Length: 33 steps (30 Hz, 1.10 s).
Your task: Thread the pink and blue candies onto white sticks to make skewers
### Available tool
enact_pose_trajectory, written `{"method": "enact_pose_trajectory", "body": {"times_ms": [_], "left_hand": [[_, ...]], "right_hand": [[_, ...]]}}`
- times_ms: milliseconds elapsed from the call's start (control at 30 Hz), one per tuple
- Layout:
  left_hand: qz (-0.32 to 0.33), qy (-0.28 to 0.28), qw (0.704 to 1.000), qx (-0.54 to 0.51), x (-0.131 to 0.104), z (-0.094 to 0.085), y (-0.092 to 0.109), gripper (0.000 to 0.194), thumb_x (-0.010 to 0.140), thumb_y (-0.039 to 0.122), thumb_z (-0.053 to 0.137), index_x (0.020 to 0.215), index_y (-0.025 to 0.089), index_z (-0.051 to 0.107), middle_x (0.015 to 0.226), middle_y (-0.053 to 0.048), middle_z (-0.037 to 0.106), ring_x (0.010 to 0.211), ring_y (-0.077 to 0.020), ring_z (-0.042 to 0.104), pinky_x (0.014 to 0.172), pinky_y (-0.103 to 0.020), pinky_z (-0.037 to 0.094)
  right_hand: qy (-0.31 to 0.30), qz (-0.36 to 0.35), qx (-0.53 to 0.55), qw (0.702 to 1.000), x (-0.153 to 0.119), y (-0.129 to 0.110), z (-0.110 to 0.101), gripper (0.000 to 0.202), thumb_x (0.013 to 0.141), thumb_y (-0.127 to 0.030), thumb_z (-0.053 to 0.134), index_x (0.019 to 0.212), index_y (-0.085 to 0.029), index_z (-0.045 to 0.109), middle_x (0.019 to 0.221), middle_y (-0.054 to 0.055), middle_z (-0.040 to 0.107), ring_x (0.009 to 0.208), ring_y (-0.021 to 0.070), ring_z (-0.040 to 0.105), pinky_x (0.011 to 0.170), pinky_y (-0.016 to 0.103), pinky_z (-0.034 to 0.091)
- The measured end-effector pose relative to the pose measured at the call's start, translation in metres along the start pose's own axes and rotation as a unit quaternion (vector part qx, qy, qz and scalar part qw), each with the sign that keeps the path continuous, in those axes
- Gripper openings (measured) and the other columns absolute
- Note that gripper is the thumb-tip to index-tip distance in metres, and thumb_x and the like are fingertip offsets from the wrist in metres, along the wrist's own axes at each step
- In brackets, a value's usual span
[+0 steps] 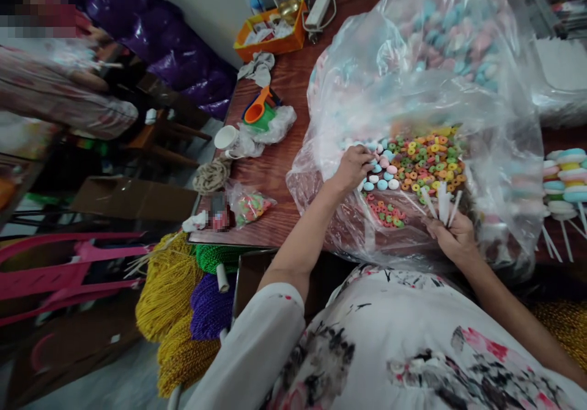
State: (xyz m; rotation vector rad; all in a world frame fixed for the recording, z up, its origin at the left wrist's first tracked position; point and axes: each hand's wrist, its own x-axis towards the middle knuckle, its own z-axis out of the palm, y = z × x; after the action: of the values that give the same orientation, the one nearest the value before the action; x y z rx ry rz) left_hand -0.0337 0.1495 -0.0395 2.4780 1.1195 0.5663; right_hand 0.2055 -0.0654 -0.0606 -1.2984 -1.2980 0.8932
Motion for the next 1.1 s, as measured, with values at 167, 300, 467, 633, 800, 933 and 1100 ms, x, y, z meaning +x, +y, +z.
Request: {"method": "enact_pose_trajectory", "body": {"times_ms": [167,300,467,633,800,933,1100], "left_hand": [[0.009,-0.024,0.999,0.019,0.005,0.01,0.017,0.024,0.084,0.012,0.056,0.095,0.017,0.077,0.11,-0.013,0.075,0.106,-0.0263,0.067,0.1,-0.043,0.051],[0.034,-0.047,0.993,0.103,-0.001,0.017,0.037,0.034,0.085,0.006,0.049,0.108,0.014,0.072,0.124,-0.015,0.071,0.119,-0.0277,0.061,0.115,-0.051,0.041],[-0.012,-0.103,0.988,0.117,0.009,0.016,0.039,0.032,0.086,0.01,0.053,0.113,0.014,0.071,0.124,-0.015,0.07,0.118,-0.0268,0.061,0.111,-0.045,0.044],[-0.072,-0.058,0.993,0.067,0.013,0.016,0.037,0.027,0.082,0.007,0.056,0.102,0.014,0.073,0.111,-0.015,0.069,0.107,-0.0268,0.064,0.097,-0.04,0.05],[-0.163,0.088,0.933,-0.309,-0.018,0.007,0.048,0.019,0.081,0.028,0.072,0.098,0.018,0.076,0.095,-0.005,0.073,0.085,-0.0189,0.067,0.082,-0.035,0.056],[-0.208,0.129,0.838,-0.488,-0.043,0.007,0.062,0.036,0.078,0.042,0.078,0.105,0.018,0.077,0.092,-0.004,0.077,0.071,-0.0142,0.068,0.069,-0.029,0.058],[-0.176,0.197,0.917,-0.3,-0.049,0.016,0.071,0.02,0.078,0.024,0.075,0.096,0.017,0.08,0.102,-0.008,0.079,0.097,-0.0202,0.072,0.091,-0.034,0.058]], "right_hand": [[0.001,-0.028,-0.03,0.999,0.001,0.002,0.001,0.01,0.091,-0.025,0.063,0.083,-0.02,0.063,0.067,-0.004,0.061,0.054,0.0098,0.051,0.054,0.024,0.041],[0.041,-0.015,-0.021,0.999,-0.001,0.007,0.0,0.004,0.094,-0.025,0.062,0.094,-0.022,0.064,0.069,-0.004,0.061,0.056,0.0106,0.053,0.055,0.024,0.042],[0.025,-0.056,-0.05,0.997,0.001,0.008,0.0,0.005,0.094,-0.026,0.062,0.095,-0.022,0.065,0.066,-0.004,0.059,0.056,0.0116,0.054,0.056,0.025,0.044],[0.053,-0.053,-0.059,0.995,0.001,0.008,0.003,0.009,0.095,-0.03,0.061,0.093,-0.022,0.064,0.066,-0.004,0.059,0.054,0.0125,0.054,0.055,0.026,0.046],[0.068,-0.081,-0.093,0.99,-0.001,-0.005,0.003,0.011,0.094,-0.026,0.058,0.1,-0.022,0.065,0.068,-0.002,0.062,0.056,0.0143,0.057,0.056,0.027,0.048],[0.036,-0.117,-0.171,0.978,0.007,-0.023,0.007,0.018,0.09,-0.02,0.057,0.104,-0.022,0.067,0.075,0.0,0.066,0.061,0.0154,0.06,0.06,0.027,0.048],[-0.005,-0.11,-0.235,0.966,0.025,-0.026,0.02,0.023,0.089,-0.02,0.053,0.106,-0.021,0.068,0.068,0.001,0.064,0.056,0.0175,0.057,0.058,0.028,0.044]]}}
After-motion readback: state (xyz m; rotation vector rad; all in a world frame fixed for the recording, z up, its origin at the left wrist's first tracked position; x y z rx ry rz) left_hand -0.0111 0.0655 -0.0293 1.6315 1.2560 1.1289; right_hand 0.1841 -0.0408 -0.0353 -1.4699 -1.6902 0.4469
